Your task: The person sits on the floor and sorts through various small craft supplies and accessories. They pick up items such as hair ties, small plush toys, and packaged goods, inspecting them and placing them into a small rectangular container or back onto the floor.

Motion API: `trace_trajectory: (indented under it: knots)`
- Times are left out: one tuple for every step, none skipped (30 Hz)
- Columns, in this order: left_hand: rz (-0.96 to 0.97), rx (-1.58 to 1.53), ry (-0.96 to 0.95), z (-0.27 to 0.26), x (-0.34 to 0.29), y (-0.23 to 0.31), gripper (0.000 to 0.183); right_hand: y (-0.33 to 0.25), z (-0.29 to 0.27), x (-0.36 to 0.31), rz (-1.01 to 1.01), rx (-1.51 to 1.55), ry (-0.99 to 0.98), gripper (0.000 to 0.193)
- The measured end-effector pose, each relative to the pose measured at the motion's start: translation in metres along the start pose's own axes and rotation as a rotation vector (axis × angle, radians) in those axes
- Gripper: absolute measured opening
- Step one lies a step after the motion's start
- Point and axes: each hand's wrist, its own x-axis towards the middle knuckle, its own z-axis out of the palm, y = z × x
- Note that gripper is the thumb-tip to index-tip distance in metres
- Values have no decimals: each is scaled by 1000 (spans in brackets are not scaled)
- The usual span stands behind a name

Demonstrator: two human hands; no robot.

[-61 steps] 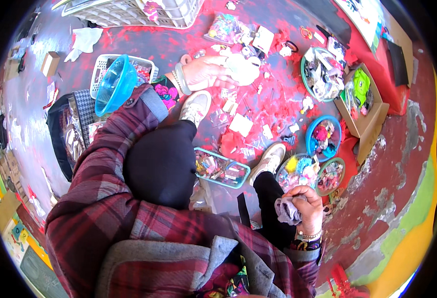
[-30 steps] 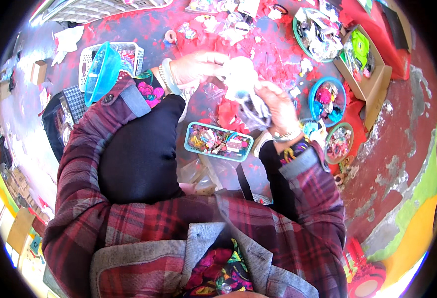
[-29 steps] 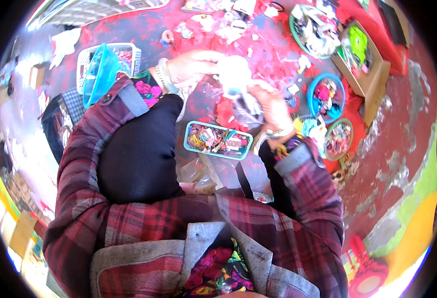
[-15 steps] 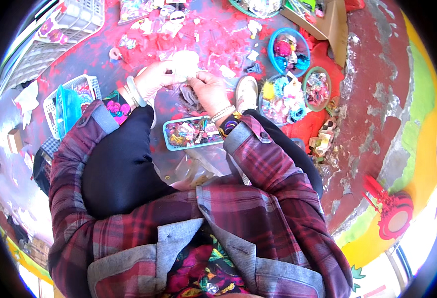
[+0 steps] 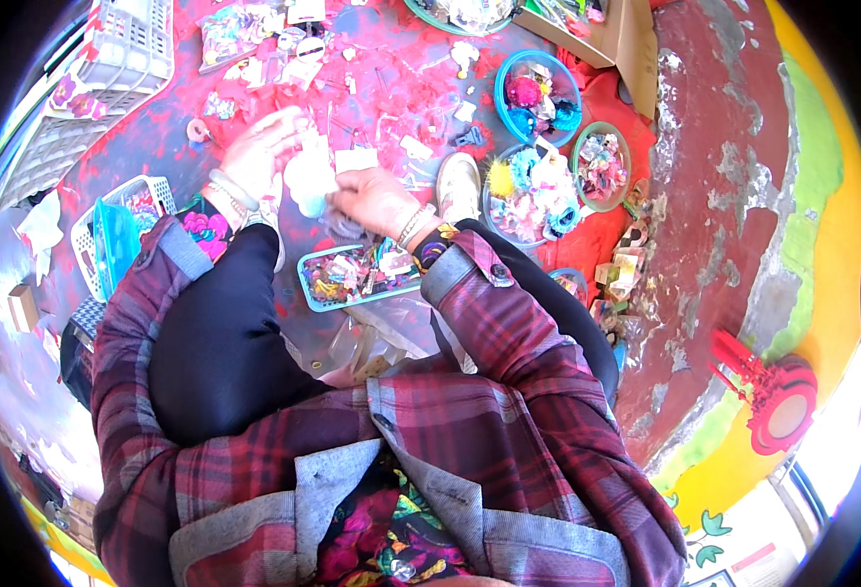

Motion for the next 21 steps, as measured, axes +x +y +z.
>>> trace_trajectory:
  knots:
    - [-31, -116, -62, 2, -3, 2, 51, 2, -3, 4, 35, 208, 71, 15]
    - [-104, -213, -155, 6, -4, 3, 53, 2, -7, 6, 80, 411, 148, 15]
    - [-178, -309, -248, 11, -5, 4, 54, 0, -11, 10, 80, 820, 134, 14]
    - [-252, -404, -339, 17, -7, 3, 55, -2, -11, 10, 86, 863, 124, 14]
    - [-197, -414, -435, 24, -9, 0, 51, -5, -11, 11, 93, 906, 114, 14]
    - [-138, -321, -425, 24, -4, -5, 50, -9, -11, 11, 100, 949, 116, 13]
    - [-82, -228, -420, 23, 3, -11, 48, 18, -3, 23, 83, 737, 105, 14]
    - [-17, -134, -400, 22, 6, -13, 47, 17, 1, 27, 104, 627, 114, 15]
    - [20, -50, -371, 30, -1, -4, 44, 17, 2, 28, 101, 484, 147, 14]
    - [3, -51, -305, 24, 3, -7, 43, 18, 3, 27, 100, 341, 182, 13]
    - [-15, -52, -241, 12, 7, -12, 43, 20, 2, 24, 47, 230, 325, 14]
    - [-16, -41, -140, 0, 2, -9, 43, 2, 3, 22, -29, 133, 437, 14]
    - [-52, -60, -130, 14, -2, -9, 40, -4, -3, 15, -62, 6, 589, 15]
    - [-123, -81, -125, 15, -3, -8, 37, -18, -7, 15, -220, -1, 698, 17]
    - [-194, -112, -121, 16, -5, -9, 34, -35, -11, 14, -377, -19, 800, 20]
    - [-263, -144, -116, 17, -7, -9, 31, -43, -10, 14, -536, -38, 898, 22]
    - [-251, -230, -159, 21, -6, -8, 32, -42, -5, 17, -595, -94, 852, 25]
    - [-239, -317, -201, 28, -6, -7, 34, -39, 2, 21, -653, -151, 804, 28]
    - [-226, -405, -242, 36, -5, -6, 35, -34, 6, 24, -710, -208, 754, 30]
    - [-212, -492, -274, 39, -7, -5, 37, -31, 9, 25, -722, -252, 725, 29]
    - [-232, -560, -286, 39, -7, -4, 37, -27, 12, 26, -734, -296, 696, 29]
